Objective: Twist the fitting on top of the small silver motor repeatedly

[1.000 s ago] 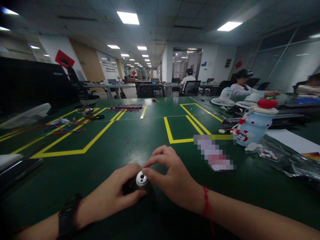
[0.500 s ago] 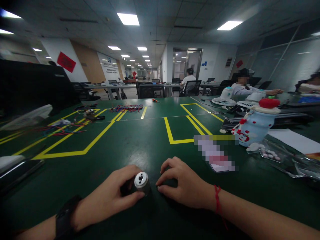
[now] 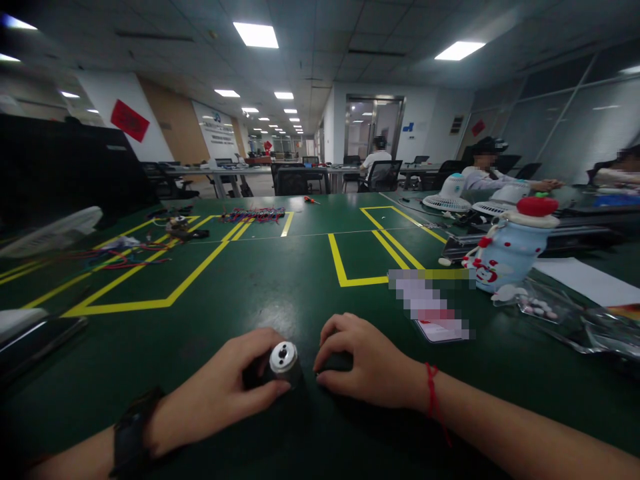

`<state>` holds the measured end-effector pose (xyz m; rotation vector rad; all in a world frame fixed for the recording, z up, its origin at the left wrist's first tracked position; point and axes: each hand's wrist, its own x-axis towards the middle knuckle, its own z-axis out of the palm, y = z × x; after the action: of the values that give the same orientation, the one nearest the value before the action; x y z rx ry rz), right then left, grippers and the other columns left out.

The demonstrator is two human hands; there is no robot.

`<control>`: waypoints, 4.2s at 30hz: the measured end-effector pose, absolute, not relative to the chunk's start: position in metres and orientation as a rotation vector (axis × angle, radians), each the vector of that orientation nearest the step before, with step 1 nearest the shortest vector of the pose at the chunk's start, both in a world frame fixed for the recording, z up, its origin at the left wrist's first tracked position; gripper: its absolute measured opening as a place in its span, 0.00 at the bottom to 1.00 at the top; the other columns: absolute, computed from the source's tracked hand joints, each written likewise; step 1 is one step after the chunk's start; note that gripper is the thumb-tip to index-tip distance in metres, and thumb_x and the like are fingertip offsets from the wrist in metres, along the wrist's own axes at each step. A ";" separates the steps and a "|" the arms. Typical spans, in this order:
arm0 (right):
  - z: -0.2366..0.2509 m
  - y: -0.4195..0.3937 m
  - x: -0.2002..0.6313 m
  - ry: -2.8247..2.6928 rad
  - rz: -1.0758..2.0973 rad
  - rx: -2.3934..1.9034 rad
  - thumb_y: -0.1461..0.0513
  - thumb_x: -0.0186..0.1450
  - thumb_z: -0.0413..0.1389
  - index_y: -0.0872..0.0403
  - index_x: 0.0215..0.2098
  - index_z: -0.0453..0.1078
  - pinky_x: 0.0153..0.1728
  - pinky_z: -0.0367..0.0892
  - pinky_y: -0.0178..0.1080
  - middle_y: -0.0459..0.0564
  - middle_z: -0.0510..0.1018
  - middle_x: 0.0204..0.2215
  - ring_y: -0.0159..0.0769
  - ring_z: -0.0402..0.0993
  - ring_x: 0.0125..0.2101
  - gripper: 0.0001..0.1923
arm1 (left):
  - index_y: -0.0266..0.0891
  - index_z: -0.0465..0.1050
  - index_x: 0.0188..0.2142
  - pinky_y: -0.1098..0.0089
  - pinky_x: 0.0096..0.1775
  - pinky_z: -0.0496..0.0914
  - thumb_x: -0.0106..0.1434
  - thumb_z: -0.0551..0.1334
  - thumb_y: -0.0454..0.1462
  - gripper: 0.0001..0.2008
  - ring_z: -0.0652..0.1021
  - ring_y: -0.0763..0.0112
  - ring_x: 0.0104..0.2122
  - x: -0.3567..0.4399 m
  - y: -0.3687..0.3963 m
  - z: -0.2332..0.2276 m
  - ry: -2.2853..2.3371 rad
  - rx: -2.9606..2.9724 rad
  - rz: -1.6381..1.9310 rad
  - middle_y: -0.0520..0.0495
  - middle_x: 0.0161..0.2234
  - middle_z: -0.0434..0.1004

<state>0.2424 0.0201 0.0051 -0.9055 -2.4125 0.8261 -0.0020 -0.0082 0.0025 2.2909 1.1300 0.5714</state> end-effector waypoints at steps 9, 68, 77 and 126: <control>0.021 0.015 0.206 -2.094 0.837 -0.860 0.61 0.61 0.62 0.49 0.37 0.77 0.40 0.67 0.36 0.47 0.71 0.38 0.34 0.70 0.39 0.05 | 0.39 0.67 0.36 0.72 0.30 0.61 0.61 0.63 0.39 0.07 0.69 0.70 0.29 -0.002 -0.008 0.000 1.153 2.279 0.565 0.52 0.31 0.69; 0.003 0.023 0.249 -2.523 0.767 -0.959 0.59 0.62 0.60 0.45 0.41 0.78 0.52 0.60 0.47 0.48 0.72 0.48 0.41 0.66 0.49 0.09 | 0.40 0.68 0.37 0.72 0.31 0.61 0.60 0.65 0.37 0.07 0.69 0.70 0.31 -0.002 -0.008 0.001 1.129 2.261 0.556 0.53 0.33 0.69; 0.007 0.040 0.258 -2.107 1.200 -1.088 0.58 0.69 0.50 0.54 0.44 0.74 0.43 0.67 0.40 0.51 0.77 0.41 0.37 0.73 0.41 0.13 | 0.41 0.68 0.38 0.71 0.31 0.61 0.61 0.64 0.37 0.07 0.68 0.70 0.30 -0.003 -0.006 0.000 1.101 2.261 0.564 0.53 0.33 0.69; 0.007 0.026 0.252 -2.407 0.935 -0.900 0.63 0.58 0.63 0.54 0.35 0.75 0.37 0.64 0.37 0.47 0.68 0.38 0.32 0.67 0.36 0.07 | 0.40 0.67 0.37 0.72 0.30 0.60 0.62 0.63 0.38 0.07 0.68 0.70 0.30 -0.002 -0.008 0.001 1.109 2.255 0.536 0.52 0.33 0.68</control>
<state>0.2516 0.0257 0.0065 -0.9004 -2.4073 0.9349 -0.0025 -0.0081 0.0008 2.2548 1.1093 0.5359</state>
